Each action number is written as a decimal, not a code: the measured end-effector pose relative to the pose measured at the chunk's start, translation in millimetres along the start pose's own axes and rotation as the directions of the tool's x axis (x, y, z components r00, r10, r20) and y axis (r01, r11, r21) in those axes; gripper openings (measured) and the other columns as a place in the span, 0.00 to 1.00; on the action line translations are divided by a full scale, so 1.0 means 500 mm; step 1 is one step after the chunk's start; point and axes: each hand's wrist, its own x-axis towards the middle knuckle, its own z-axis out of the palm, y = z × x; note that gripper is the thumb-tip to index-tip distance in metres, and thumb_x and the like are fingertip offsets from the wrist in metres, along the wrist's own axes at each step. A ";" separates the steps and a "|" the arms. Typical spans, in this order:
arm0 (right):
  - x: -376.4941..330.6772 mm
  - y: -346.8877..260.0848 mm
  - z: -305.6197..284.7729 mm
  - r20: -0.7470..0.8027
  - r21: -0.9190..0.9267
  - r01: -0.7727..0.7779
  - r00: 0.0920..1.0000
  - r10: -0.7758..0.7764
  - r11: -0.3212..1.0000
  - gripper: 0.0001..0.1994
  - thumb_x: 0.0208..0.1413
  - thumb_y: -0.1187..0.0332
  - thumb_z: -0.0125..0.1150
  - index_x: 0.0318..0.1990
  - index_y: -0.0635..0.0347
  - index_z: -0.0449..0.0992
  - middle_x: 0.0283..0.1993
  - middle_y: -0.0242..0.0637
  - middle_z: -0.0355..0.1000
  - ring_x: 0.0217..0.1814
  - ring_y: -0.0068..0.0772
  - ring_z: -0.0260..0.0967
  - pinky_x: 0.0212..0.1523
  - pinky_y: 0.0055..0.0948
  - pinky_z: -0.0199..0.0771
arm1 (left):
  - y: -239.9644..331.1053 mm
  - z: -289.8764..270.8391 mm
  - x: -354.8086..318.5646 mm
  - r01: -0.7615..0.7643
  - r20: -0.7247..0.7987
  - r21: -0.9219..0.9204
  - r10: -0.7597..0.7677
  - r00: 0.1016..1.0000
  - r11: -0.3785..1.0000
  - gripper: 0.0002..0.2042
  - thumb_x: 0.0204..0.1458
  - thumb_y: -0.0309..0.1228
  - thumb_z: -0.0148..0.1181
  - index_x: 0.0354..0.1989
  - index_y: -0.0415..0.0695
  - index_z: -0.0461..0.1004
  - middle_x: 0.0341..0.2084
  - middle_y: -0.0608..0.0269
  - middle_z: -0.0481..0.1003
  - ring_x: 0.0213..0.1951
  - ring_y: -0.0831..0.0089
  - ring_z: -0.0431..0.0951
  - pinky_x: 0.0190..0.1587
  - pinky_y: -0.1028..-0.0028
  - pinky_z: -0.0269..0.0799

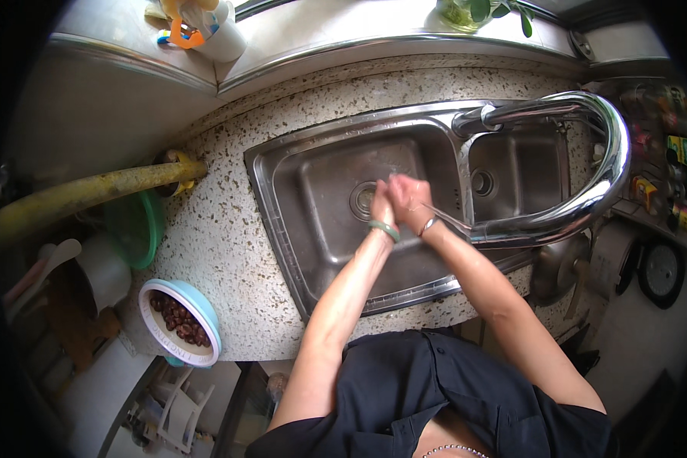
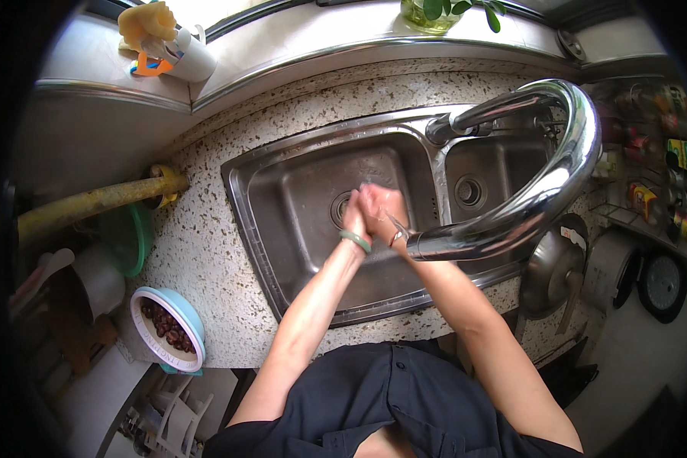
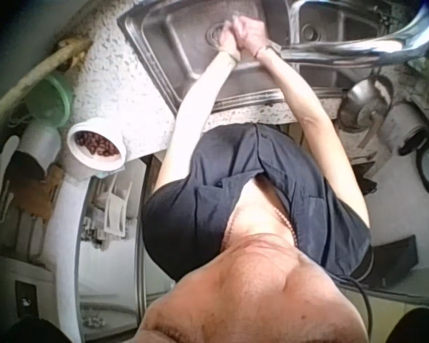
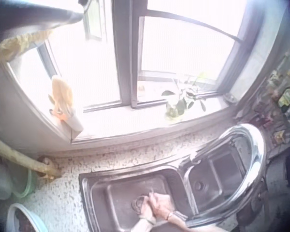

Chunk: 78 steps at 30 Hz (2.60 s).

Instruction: The person washes a large wok and a smaller pan in a double-basin kitchen sink. They scrub the interior and exterior surfaces with a cloth under running water, rinse both items, and dry the wok with a cloth before placing it on the counter.

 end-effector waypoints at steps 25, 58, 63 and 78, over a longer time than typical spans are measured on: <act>-0.011 -0.006 0.058 0.106 -0.033 0.082 0.991 -0.078 0.996 0.16 0.60 0.58 0.47 0.28 0.61 0.71 0.28 0.56 0.71 0.34 0.62 0.69 0.34 0.52 0.68 | 0.007 -0.150 0.074 0.068 0.576 -0.115 0.011 0.817 0.991 0.14 0.59 0.44 0.48 0.30 0.48 0.71 0.26 0.70 0.71 0.31 0.77 0.72 0.35 0.73 0.69; -0.070 -0.127 0.045 0.094 -0.037 0.281 0.956 -0.277 0.959 0.13 0.60 0.68 0.51 0.26 0.66 0.72 0.25 0.54 0.68 0.30 0.57 0.69 0.29 0.41 0.69 | 0.015 -0.198 0.128 0.042 0.499 -0.036 -0.018 0.866 0.998 0.17 0.57 0.46 0.48 0.21 0.50 0.64 0.19 0.72 0.66 0.25 0.78 0.68 0.28 0.72 0.65; 0.050 0.073 0.032 0.084 -0.166 -0.218 0.969 0.234 0.962 0.22 0.62 0.56 0.45 0.26 0.67 0.74 0.25 0.57 0.69 0.30 0.61 0.69 0.33 0.44 0.68 | 0.025 -0.037 -0.043 -0.011 -0.040 0.046 0.013 0.999 0.999 0.10 0.58 0.38 0.54 0.26 0.51 0.66 0.20 0.74 0.65 0.24 0.79 0.67 0.30 0.77 0.66; -0.019 0.078 -0.072 0.425 0.199 -0.306 0.883 0.199 0.931 0.18 0.52 0.58 0.60 0.46 0.58 0.73 0.43 0.36 0.73 0.45 0.34 0.70 0.44 0.32 0.69 | 0.174 -0.128 -0.009 -0.234 0.119 0.555 0.202 0.972 0.798 0.15 0.58 0.42 0.57 0.41 0.42 0.74 0.34 0.65 0.76 0.35 0.78 0.75 0.42 0.77 0.70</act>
